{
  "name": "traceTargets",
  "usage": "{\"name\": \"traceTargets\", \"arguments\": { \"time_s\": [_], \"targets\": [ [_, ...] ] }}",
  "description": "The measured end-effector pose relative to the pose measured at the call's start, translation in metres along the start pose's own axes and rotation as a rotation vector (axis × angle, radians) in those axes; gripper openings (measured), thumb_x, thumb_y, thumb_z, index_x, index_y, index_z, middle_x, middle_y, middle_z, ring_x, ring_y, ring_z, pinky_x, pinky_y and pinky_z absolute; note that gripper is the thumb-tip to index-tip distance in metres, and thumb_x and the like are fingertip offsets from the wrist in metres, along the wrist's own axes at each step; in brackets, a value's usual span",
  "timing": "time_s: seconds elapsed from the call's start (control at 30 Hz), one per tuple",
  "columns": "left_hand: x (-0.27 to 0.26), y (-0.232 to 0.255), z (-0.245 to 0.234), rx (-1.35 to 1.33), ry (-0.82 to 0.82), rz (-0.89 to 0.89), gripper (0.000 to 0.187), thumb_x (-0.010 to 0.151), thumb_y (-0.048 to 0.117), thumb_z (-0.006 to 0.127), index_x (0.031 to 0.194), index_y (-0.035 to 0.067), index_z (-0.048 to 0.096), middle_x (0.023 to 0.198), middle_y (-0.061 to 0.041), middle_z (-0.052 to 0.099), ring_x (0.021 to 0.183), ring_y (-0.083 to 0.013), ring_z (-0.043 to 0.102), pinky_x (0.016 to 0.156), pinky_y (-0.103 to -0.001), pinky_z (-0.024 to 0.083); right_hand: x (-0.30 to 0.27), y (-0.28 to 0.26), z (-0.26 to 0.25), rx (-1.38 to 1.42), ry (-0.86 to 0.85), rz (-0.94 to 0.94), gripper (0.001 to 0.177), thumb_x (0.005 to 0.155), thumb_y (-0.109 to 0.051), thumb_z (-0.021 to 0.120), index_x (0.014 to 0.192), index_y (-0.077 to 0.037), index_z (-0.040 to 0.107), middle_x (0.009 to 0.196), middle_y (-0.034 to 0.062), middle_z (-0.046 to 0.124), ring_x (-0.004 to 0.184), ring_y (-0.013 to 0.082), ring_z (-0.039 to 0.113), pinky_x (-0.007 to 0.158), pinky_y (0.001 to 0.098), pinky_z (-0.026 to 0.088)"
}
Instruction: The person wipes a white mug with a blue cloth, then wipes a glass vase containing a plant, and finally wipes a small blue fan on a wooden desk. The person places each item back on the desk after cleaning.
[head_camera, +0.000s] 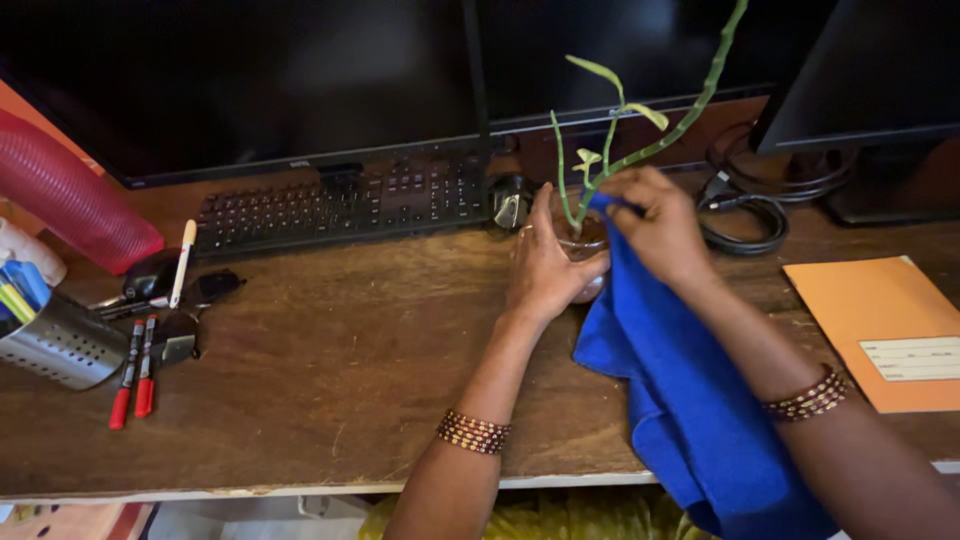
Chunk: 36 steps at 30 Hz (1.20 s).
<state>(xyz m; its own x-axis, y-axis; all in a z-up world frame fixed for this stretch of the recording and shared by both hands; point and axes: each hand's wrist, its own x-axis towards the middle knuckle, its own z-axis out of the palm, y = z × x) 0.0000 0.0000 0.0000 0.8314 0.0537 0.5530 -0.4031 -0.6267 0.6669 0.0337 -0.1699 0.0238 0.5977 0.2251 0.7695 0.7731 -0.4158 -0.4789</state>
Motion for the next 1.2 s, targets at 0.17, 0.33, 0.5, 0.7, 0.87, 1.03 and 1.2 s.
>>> {"name": "traceTargets", "arguments": {
  "time_s": [0.17,0.33,0.5,0.7,0.87,1.03,1.2],
  "targets": [
    [0.001,0.002,-0.001,0.026,-0.022,-0.042,0.123,0.062,0.042,0.091,0.158,0.006,0.022,0.14,-0.026,0.057,0.128,-0.0425,0.055,0.11,-0.049,0.04,0.0,0.004,0.005,-0.139,-0.06,-0.035,0.028,0.082,0.005,0.065,0.108,-0.001,0.074,0.118,0.0135,0.068,0.111,0.0348,0.061,0.096,0.0416,0.049],
    [0.001,0.007,-0.005,0.016,-0.064,-0.108,0.122,0.063,0.043,0.088,0.159,0.006,0.023,0.135,-0.027,0.059,0.126,-0.0412,0.057,0.108,-0.048,0.044,0.003,0.0,-0.001,-0.166,-0.106,-0.058,0.027,0.081,0.002,0.064,0.104,-0.003,0.075,0.12,0.0126,0.068,0.113,0.0358,0.059,0.099,0.0439,0.047],
    [0.0,0.009,-0.006,-0.025,-0.011,-0.047,0.121,0.062,0.043,0.092,0.155,0.001,0.027,0.133,-0.027,0.061,0.124,-0.0401,0.06,0.106,-0.047,0.047,0.005,-0.004,-0.018,-0.156,-0.049,-0.038,0.03,0.082,0.005,0.059,0.105,-0.006,0.076,0.118,0.0109,0.069,0.114,0.0335,0.06,0.1,0.0427,0.048],
    [-0.001,0.008,-0.005,-0.1,-0.01,-0.053,0.123,0.06,0.041,0.093,0.156,0.001,0.027,0.136,-0.025,0.06,0.126,-0.038,0.059,0.108,-0.045,0.046,0.008,0.002,-0.016,-0.133,-0.091,-0.07,0.04,0.079,0.007,0.057,0.112,-0.006,0.076,0.116,0.0148,0.067,0.109,0.0342,0.062,0.095,0.0411,0.049],
    [0.0,0.007,-0.005,-0.085,-0.007,-0.05,0.124,0.06,0.041,0.094,0.156,0.002,0.026,0.14,-0.026,0.056,0.129,-0.039,0.057,0.109,-0.046,0.044,0.011,0.005,-0.024,-0.093,-0.223,-0.01,0.033,0.079,0.006,0.058,0.104,-0.005,0.078,0.11,0.0141,0.068,0.104,0.0311,0.068,0.091,0.0367,0.053],
    [-0.001,0.008,-0.006,-0.025,-0.022,-0.063,0.125,0.063,0.043,0.096,0.157,0.004,0.024,0.146,-0.028,0.05,0.133,-0.042,0.05,0.111,-0.049,0.04,0.012,-0.001,-0.038,-0.037,-0.31,0.22,0.028,0.077,0.005,0.061,0.097,-0.003,0.079,0.101,0.013,0.07,0.096,0.026,0.07,0.085,0.0342,0.054],
    [0.0,0.008,-0.006,-0.047,-0.055,-0.124,0.127,0.06,0.045,0.094,0.158,0.005,0.024,0.149,-0.026,0.048,0.136,-0.0401,0.05,0.113,-0.047,0.04,0.015,0.014,-0.042,0.059,-0.255,0.446,0.022,0.081,0.0,0.061,0.092,-0.002,0.08,0.095,0.0132,0.075,0.091,0.0232,0.073,0.085,0.0312,0.056]
  ]
}}
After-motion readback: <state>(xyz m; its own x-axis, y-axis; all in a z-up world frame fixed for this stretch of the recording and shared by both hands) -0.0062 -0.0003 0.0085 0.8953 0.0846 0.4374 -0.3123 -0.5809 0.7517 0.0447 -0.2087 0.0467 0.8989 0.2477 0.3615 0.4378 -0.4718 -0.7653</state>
